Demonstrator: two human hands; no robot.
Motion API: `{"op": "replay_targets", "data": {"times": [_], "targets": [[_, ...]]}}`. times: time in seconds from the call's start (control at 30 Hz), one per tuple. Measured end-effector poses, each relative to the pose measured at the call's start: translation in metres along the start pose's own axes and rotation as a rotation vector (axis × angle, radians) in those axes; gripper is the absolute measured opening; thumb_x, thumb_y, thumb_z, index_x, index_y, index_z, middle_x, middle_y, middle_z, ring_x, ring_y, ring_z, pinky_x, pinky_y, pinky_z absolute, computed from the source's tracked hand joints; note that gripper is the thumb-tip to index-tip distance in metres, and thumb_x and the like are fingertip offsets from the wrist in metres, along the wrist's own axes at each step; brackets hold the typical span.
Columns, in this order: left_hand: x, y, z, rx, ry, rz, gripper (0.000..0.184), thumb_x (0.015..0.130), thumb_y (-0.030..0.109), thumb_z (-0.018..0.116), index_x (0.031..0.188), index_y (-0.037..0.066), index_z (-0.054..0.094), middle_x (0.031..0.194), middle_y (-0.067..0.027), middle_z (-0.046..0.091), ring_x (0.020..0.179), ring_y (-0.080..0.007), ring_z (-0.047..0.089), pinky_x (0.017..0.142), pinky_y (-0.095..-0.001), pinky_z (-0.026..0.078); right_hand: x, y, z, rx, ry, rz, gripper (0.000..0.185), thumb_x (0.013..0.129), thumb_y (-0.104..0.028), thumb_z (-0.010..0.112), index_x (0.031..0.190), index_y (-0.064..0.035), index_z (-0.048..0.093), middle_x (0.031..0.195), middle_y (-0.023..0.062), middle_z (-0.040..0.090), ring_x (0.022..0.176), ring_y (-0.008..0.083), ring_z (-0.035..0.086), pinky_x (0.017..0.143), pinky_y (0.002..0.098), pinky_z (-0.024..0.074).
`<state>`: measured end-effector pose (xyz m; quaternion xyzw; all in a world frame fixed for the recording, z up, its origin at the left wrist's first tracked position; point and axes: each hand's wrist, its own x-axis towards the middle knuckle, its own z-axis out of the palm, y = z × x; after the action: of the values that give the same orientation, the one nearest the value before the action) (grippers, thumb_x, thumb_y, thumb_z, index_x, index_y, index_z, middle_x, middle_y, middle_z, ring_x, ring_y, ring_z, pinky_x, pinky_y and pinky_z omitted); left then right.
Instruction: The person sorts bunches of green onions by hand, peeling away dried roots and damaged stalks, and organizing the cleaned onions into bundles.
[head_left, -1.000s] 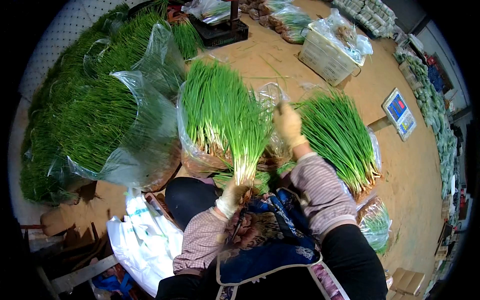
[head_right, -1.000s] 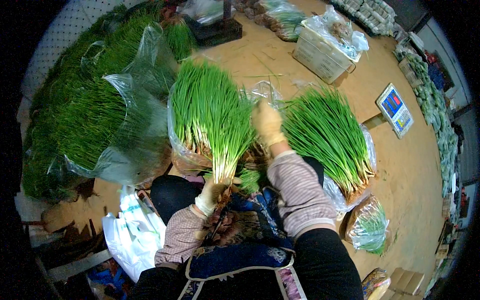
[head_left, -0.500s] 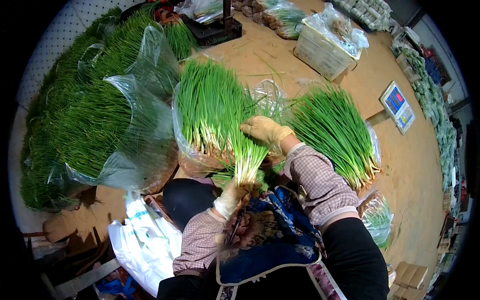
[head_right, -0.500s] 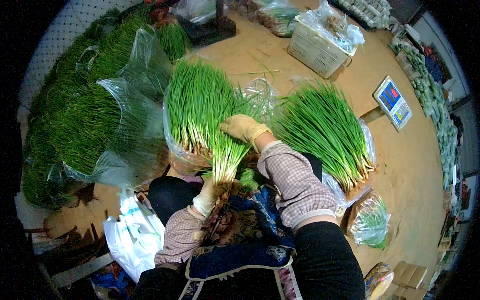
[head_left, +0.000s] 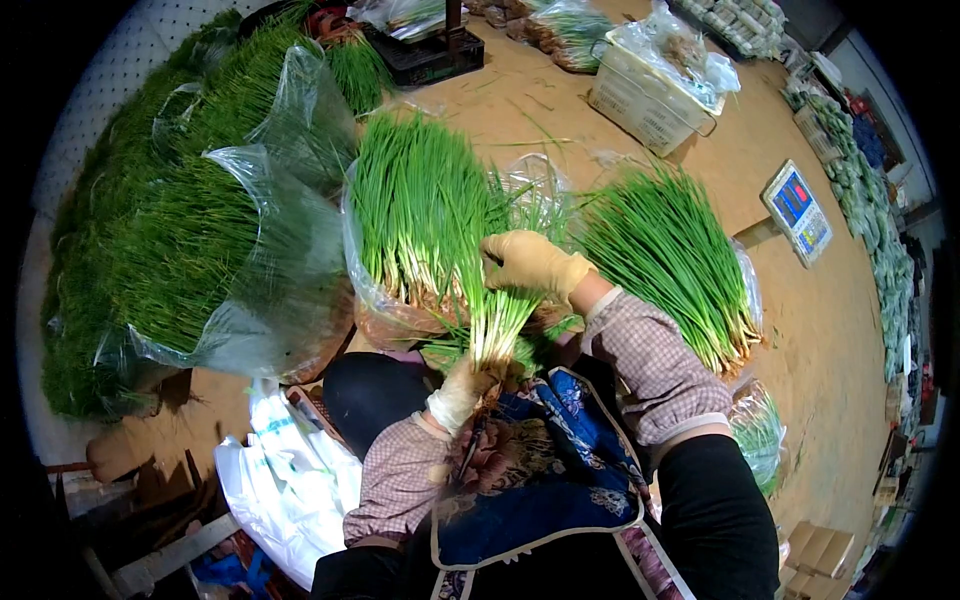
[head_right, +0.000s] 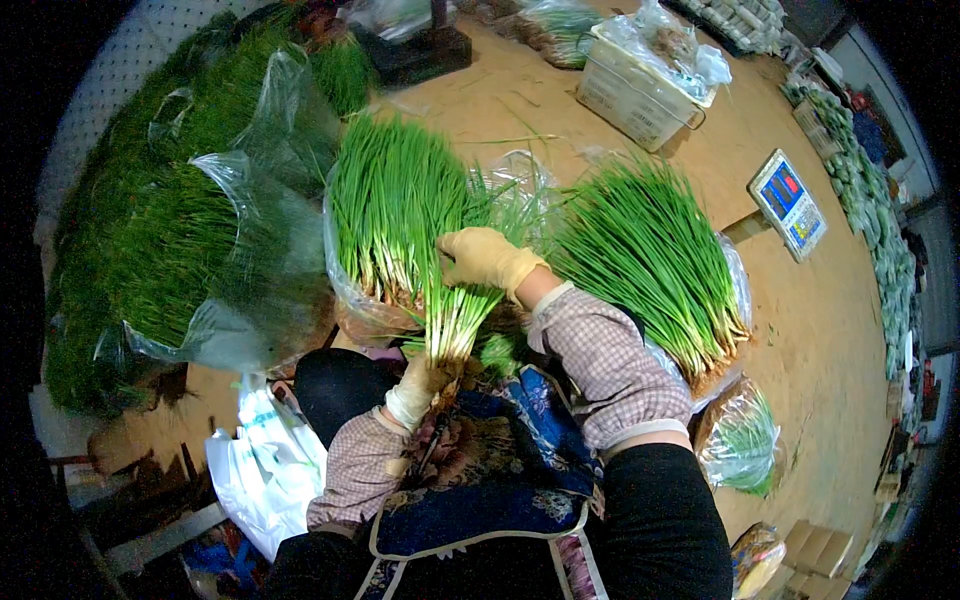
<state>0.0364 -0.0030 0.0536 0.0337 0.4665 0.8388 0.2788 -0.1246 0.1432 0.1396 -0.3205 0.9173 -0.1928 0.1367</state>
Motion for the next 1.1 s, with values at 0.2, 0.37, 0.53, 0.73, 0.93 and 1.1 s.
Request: {"op": "replay_targets", "data": {"times": [0.2,0.37,0.53,0.73,0.93,1.1], "targets": [[-0.003,0.000,-0.009,-0.435,-0.016,-0.185,0.046,0.088,0.040,0.048,0.113,0.002,0.052,0.093,-0.0132,0.062,0.076,-0.0177,0.058,0.061,-0.0255,0.047,0.004,0.022,0.018,-0.415,0.354,0.170,0.011,0.065,-0.008,0.059,0.075,-0.0073,0.054,0.065,0.0125,0.056,0.064,0.0330,0.057,0.059,0.0419,0.0463],[0.001,-0.008,-0.017,0.526,-0.052,-0.052,0.053,0.086,0.044,0.050,0.113,-0.002,0.048,0.105,-0.0166,0.055,0.084,-0.0203,0.057,0.067,-0.0271,0.046,-0.029,0.083,0.012,-0.083,0.531,0.306,0.062,0.069,-0.023,0.069,0.121,-0.0013,0.042,0.103,0.0217,0.057,0.093,0.0371,0.056,0.080,0.0398,0.0456],[0.025,-0.011,-0.014,1.070,-0.055,-0.148,0.054,0.085,0.038,0.052,0.121,-0.001,0.041,0.111,-0.0170,0.051,0.094,-0.0246,0.053,0.077,-0.0334,0.043,-0.078,0.022,0.058,1.076,-0.115,0.543,0.054,0.084,-0.033,0.058,0.121,0.0036,0.045,0.110,0.0124,0.057,0.100,0.0233,0.054,0.082,0.0326,0.0448],[0.047,-0.040,0.013,1.575,-0.084,-0.336,0.061,0.083,0.031,0.054,0.131,0.000,0.033,0.118,-0.0176,0.047,0.107,-0.0299,0.049,0.089,-0.0409,0.040,-0.085,0.017,0.177,1.716,-0.033,0.513,0.035,0.090,-0.026,0.049,0.113,0.0005,0.052,0.104,0.0100,0.058,0.095,0.0206,0.054,0.087,0.0321,0.0421],[-0.009,0.007,-0.017,0.587,0.651,0.489,0.068,0.083,0.027,0.055,0.137,0.001,0.023,0.137,-0.0216,0.029,0.127,-0.0335,0.030,0.105,-0.0352,0.025,-0.054,0.029,0.163,1.695,-0.042,0.794,0.019,0.086,-0.029,0.051,0.078,-0.0129,0.050,0.062,-0.0001,0.048,0.048,0.0145,0.044,0.044,0.0289,0.0384],[-0.145,0.064,-0.061,0.504,1.281,0.649,0.052,0.082,0.020,0.059,0.128,0.004,0.040,0.128,-0.0163,0.044,0.114,-0.0273,0.047,0.096,-0.0347,0.038,-0.054,-0.006,0.159,1.568,-0.070,0.640,0.025,0.090,-0.029,0.047,0.070,-0.0130,0.046,0.057,-0.0022,0.040,0.050,0.0100,0.041,0.047,0.0260,0.0376]]}}
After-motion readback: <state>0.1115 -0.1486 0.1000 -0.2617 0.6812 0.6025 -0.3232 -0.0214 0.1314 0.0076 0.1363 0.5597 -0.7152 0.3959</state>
